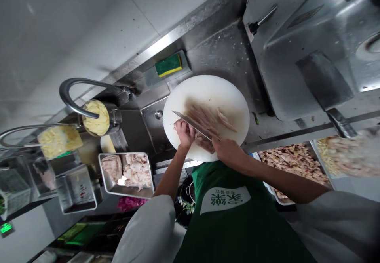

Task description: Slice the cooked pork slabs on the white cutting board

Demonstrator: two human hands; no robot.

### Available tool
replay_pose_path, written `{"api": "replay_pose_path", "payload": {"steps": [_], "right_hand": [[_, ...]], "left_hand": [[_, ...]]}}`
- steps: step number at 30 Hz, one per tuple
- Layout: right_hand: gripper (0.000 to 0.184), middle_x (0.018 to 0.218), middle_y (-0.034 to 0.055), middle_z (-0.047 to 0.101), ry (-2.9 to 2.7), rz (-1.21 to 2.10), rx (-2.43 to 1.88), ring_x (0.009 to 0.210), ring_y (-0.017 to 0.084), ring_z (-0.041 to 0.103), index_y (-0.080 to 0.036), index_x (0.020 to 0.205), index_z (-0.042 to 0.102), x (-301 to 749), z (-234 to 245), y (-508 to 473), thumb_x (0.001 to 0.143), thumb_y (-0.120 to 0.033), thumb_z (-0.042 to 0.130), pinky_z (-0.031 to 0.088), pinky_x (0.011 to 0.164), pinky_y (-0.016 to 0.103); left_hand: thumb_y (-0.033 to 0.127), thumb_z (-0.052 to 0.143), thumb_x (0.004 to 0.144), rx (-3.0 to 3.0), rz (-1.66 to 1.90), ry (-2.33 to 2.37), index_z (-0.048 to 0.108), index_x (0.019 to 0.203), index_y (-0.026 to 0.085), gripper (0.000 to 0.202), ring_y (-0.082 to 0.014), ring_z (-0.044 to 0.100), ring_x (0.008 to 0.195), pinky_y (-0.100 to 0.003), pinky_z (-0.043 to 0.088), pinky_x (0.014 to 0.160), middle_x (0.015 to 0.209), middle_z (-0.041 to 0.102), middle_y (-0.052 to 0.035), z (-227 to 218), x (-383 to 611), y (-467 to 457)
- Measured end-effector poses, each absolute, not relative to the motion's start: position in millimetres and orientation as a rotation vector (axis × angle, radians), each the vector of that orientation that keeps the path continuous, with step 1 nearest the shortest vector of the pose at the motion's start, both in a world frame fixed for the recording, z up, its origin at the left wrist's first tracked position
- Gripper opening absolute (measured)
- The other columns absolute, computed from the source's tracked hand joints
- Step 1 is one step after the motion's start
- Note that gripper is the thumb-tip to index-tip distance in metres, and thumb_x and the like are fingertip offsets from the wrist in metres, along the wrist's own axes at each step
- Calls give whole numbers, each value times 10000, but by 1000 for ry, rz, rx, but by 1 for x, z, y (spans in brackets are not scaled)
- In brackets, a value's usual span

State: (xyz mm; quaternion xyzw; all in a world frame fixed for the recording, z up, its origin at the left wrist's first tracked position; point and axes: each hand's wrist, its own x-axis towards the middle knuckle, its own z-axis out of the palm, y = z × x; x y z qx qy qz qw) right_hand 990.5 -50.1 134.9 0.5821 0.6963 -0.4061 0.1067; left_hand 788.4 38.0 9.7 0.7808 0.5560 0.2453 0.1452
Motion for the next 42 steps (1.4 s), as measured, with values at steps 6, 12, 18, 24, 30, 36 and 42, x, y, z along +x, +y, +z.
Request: {"api": "replay_pose_path", "payload": {"steps": [6, 12, 18, 24, 30, 36, 42], "right_hand": [[375, 1003, 191, 735, 2007, -1205, 1712, 951, 264, 728, -74, 1269, 523, 992, 141, -55, 986, -92, 277, 546, 767, 334], [405, 1032, 210, 728, 1981, -1231, 1707, 949, 262, 726, -54, 1294, 511, 990, 139, -52, 977, -84, 261, 547, 769, 331], [409, 1009, 195, 732, 1921, -1268, 1713, 953, 271, 724, -69, 1319, 495, 990, 134, -55, 978, -94, 271, 538, 772, 336], [386, 1166, 242, 689, 1995, -1295, 1765, 1038, 268, 699, -58, 1322, 490, 987, 135, -45, 1007, -143, 282, 527, 825, 339], [351, 1049, 203, 721, 1920, -1275, 1725, 965, 268, 721, -77, 1264, 527, 988, 136, -45, 994, -124, 307, 535, 793, 338], [390, 1100, 214, 708, 1955, -1306, 1783, 1010, 264, 701, -70, 1258, 540, 983, 131, -36, 1018, -175, 251, 523, 804, 337], [421, 1166, 234, 688, 2064, -1299, 1812, 1021, 277, 687, -60, 1287, 558, 977, 123, -23, 1019, -258, 301, 511, 796, 334]], "left_hand": [[357, 504, 894, 2246, 715, 1565, 587, 898, 198, 180, -282, 507, 1017, -473, 367, 961, 1006, 568, -124, 10, 788, 39], [369, 499, 899, 2274, 735, 1554, 589, 888, 197, 195, -274, 505, 990, -457, 381, 932, 974, 561, -114, 10, 789, 39], [367, 501, 908, 2300, 759, 1523, 592, 874, 198, 194, -265, 508, 987, -452, 376, 949, 975, 558, -107, 9, 788, 39], [349, 509, 909, 2335, 769, 1546, 589, 875, 202, 171, -260, 518, 973, -439, 391, 929, 967, 571, -104, 8, 789, 40], [321, 493, 923, 2316, 762, 1515, 603, 906, 198, 166, -258, 520, 971, -438, 396, 915, 974, 578, -113, 10, 791, 40], [330, 487, 928, 2273, 750, 1532, 604, 912, 198, 178, -265, 516, 998, -454, 384, 932, 1012, 586, -124, 12, 791, 39], [344, 471, 941, 2292, 759, 1530, 600, 905, 194, 201, -257, 520, 984, -445, 386, 917, 1008, 588, -122, 13, 793, 39]]}}
